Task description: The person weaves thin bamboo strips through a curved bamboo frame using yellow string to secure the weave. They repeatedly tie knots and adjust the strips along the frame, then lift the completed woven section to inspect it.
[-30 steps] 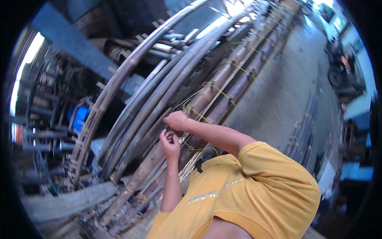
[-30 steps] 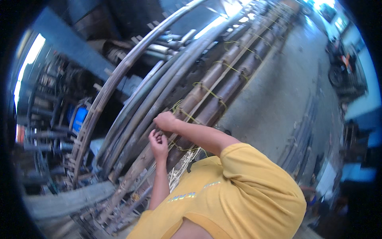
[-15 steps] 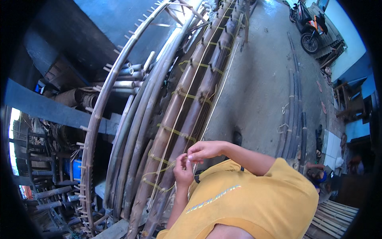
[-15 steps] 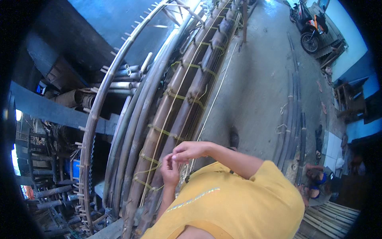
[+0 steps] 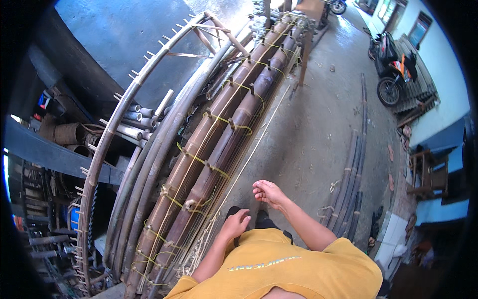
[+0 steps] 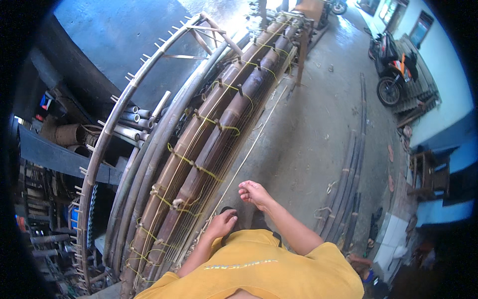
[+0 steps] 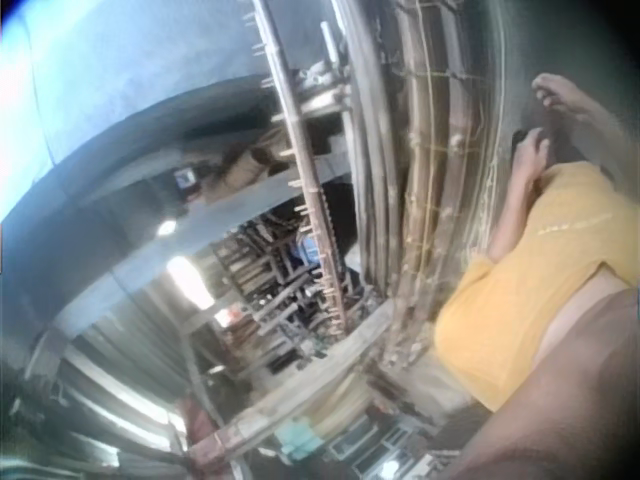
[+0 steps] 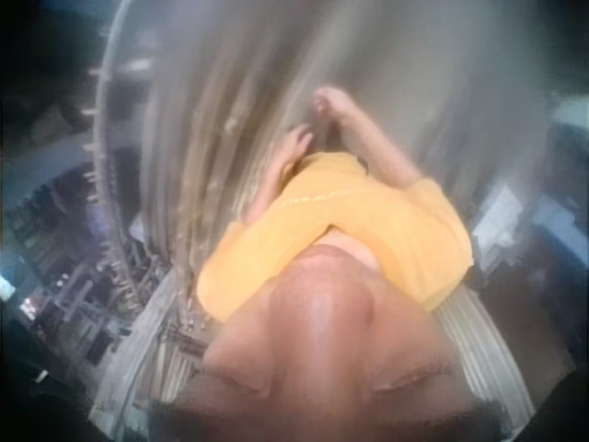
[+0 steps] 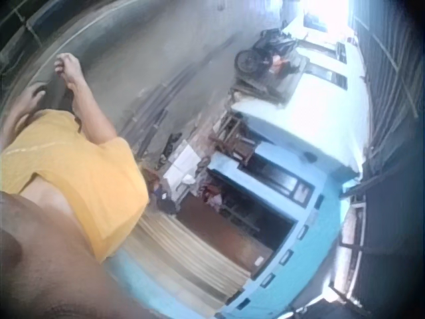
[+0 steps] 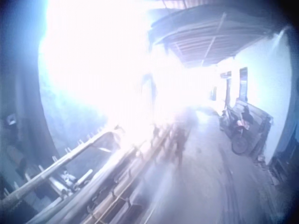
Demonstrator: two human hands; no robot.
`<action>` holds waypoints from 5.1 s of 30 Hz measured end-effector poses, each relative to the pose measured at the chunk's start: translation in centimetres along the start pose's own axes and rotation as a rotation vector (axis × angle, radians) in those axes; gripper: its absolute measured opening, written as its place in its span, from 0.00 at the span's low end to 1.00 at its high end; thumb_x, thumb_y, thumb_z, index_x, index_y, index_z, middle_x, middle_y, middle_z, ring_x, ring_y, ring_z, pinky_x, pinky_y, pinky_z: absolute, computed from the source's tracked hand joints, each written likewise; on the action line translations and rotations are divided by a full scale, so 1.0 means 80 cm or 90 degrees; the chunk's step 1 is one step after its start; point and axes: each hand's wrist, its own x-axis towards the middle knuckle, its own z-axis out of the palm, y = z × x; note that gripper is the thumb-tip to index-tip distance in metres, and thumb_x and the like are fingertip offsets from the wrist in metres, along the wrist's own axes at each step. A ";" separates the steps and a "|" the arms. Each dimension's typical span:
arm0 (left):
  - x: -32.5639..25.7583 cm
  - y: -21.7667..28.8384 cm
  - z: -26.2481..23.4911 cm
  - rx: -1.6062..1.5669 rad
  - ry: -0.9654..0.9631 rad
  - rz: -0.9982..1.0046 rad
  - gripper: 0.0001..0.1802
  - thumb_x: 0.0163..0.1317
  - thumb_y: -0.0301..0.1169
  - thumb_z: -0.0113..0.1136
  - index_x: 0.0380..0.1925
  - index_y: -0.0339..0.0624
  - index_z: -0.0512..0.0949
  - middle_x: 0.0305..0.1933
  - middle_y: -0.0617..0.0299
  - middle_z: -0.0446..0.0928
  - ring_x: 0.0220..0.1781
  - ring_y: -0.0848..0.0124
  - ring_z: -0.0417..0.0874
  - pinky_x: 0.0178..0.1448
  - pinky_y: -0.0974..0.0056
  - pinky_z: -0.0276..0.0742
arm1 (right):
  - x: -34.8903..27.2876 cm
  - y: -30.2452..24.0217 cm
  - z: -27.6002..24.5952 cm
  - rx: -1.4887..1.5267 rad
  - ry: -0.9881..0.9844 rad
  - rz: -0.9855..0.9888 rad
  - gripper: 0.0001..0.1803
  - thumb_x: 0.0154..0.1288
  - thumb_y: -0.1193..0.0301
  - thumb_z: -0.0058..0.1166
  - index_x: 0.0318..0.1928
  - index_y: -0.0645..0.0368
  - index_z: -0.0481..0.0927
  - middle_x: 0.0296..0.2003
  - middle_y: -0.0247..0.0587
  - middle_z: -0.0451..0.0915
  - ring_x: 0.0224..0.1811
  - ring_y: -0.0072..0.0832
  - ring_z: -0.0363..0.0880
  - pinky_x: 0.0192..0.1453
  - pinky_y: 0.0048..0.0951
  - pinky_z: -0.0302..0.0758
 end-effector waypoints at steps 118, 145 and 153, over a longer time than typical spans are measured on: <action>0.339 0.106 0.085 -0.656 0.340 -0.531 0.19 0.74 0.36 0.55 0.55 0.34 0.80 0.50 0.51 0.84 0.50 0.60 0.85 0.57 0.58 0.81 | 0.578 -0.219 -0.310 0.507 0.151 0.028 0.33 0.69 0.36 0.39 0.47 0.53 0.79 0.41 0.47 0.82 0.43 0.49 0.81 0.51 0.55 0.79; 0.614 0.044 0.078 -1.443 0.867 -0.278 0.27 0.73 0.49 0.45 0.54 0.36 0.77 0.58 0.43 0.79 0.60 0.50 0.80 0.64 0.46 0.77 | 0.417 -0.742 -0.285 -0.488 0.139 -0.169 0.19 0.79 0.56 0.45 0.40 0.61 0.73 0.25 0.33 0.74 0.28 0.27 0.77 0.34 0.34 0.75; 0.612 0.039 0.080 -1.452 0.881 -0.235 0.27 0.72 0.49 0.45 0.54 0.37 0.77 0.58 0.43 0.79 0.61 0.50 0.80 0.64 0.45 0.77 | 0.364 -0.875 -0.201 -0.263 -0.185 -0.260 0.17 0.78 0.60 0.48 0.31 0.55 0.72 0.19 0.23 0.63 0.20 0.14 0.61 0.23 0.22 0.62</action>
